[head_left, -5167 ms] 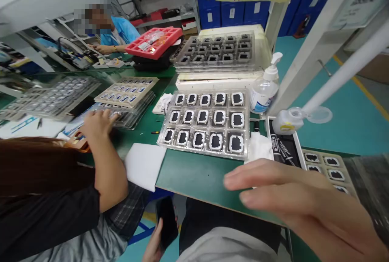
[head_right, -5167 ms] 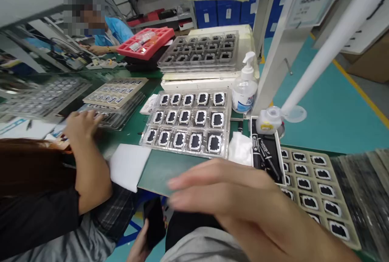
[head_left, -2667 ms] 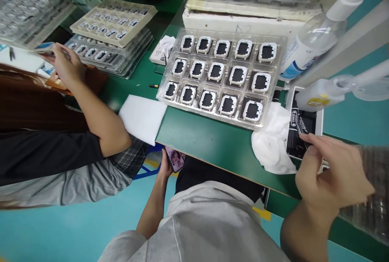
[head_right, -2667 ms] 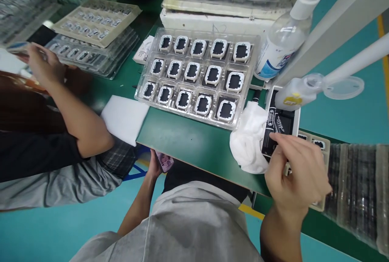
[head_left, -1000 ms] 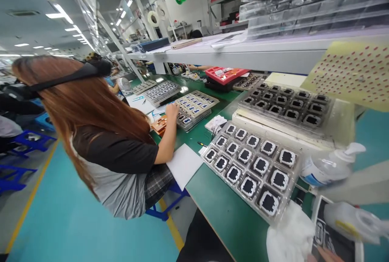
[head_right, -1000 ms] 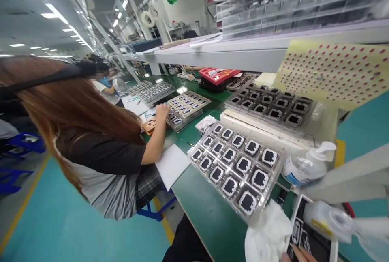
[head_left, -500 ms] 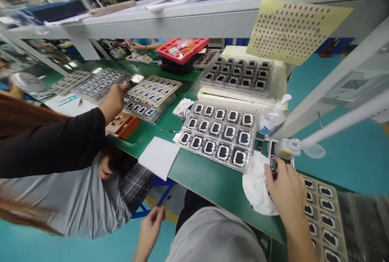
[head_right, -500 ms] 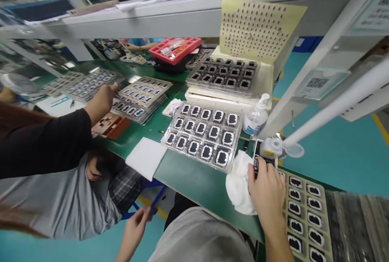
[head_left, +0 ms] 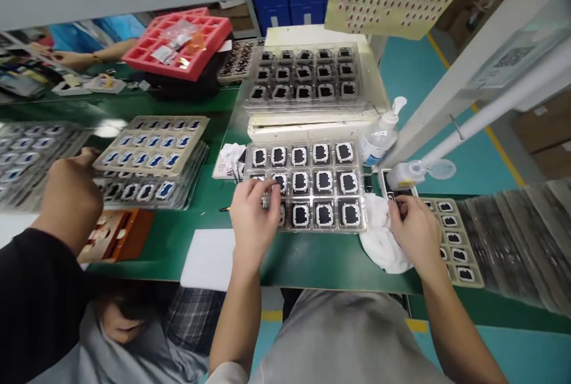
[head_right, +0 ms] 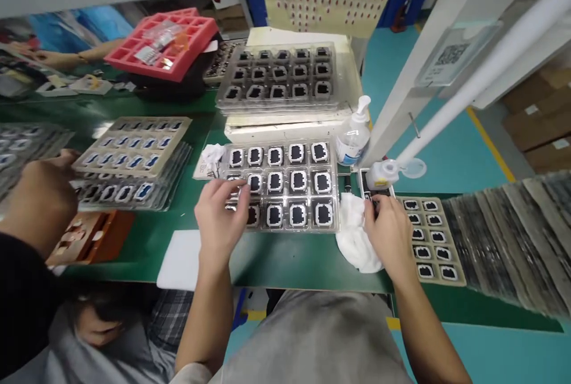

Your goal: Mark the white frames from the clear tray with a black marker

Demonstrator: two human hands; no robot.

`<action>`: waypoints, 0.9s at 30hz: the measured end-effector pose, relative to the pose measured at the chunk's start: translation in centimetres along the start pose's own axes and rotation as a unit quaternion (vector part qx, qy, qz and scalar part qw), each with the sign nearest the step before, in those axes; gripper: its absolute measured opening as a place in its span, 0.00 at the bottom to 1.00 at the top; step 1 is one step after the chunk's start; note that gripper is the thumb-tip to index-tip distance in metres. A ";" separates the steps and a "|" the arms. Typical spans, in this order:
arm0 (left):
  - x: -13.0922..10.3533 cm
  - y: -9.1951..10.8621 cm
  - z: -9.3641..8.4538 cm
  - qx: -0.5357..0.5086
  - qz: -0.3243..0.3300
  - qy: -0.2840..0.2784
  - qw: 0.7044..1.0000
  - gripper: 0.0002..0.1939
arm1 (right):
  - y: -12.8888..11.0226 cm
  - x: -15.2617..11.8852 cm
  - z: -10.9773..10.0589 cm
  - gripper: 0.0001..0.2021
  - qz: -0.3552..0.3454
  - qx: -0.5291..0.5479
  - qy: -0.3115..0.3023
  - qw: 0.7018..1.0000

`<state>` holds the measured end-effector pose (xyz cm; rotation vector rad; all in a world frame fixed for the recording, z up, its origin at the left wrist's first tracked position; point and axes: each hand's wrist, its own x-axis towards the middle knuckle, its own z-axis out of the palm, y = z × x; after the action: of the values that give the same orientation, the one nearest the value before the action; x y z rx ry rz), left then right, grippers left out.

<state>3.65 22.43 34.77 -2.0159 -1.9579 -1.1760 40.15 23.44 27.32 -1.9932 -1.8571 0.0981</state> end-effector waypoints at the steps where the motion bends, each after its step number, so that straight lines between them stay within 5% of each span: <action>1: 0.6 -0.7 0.2 0.022 -0.011 -0.024 0.999 0.11 | -0.2 -0.1 0.0 0.18 0.012 0.002 0.002 1.000; 7: 0.9 -3.7 1.4 0.065 -0.040 -0.134 0.988 0.22 | -1.0 -0.5 0.6 0.15 0.070 0.017 0.004 0.997; 12: 0.7 -4.6 1.7 0.013 -0.057 -0.154 0.986 0.21 | -1.3 -1.2 0.5 0.14 0.084 0.037 0.011 0.996; 18: 0.0 -3.7 2.0 0.000 -0.100 -0.079 0.992 0.14 | -0.9 -2.6 -0.5 0.17 0.043 0.078 0.029 0.996; 23: -1.5 -1.9 3.3 -0.020 -0.027 0.018 0.999 0.09 | 0.0 -2.7 -0.5 0.21 0.087 0.146 0.062 0.984; 27: -3.7 0.8 2.8 -0.169 -0.008 0.074 0.983 0.10 | 0.0 -2.5 -0.9 0.21 0.105 0.207 0.169 0.958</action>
<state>6.05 20.85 31.09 -1.9864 -1.8067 -1.7079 40.20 20.80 27.59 -1.7740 -1.2851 0.1776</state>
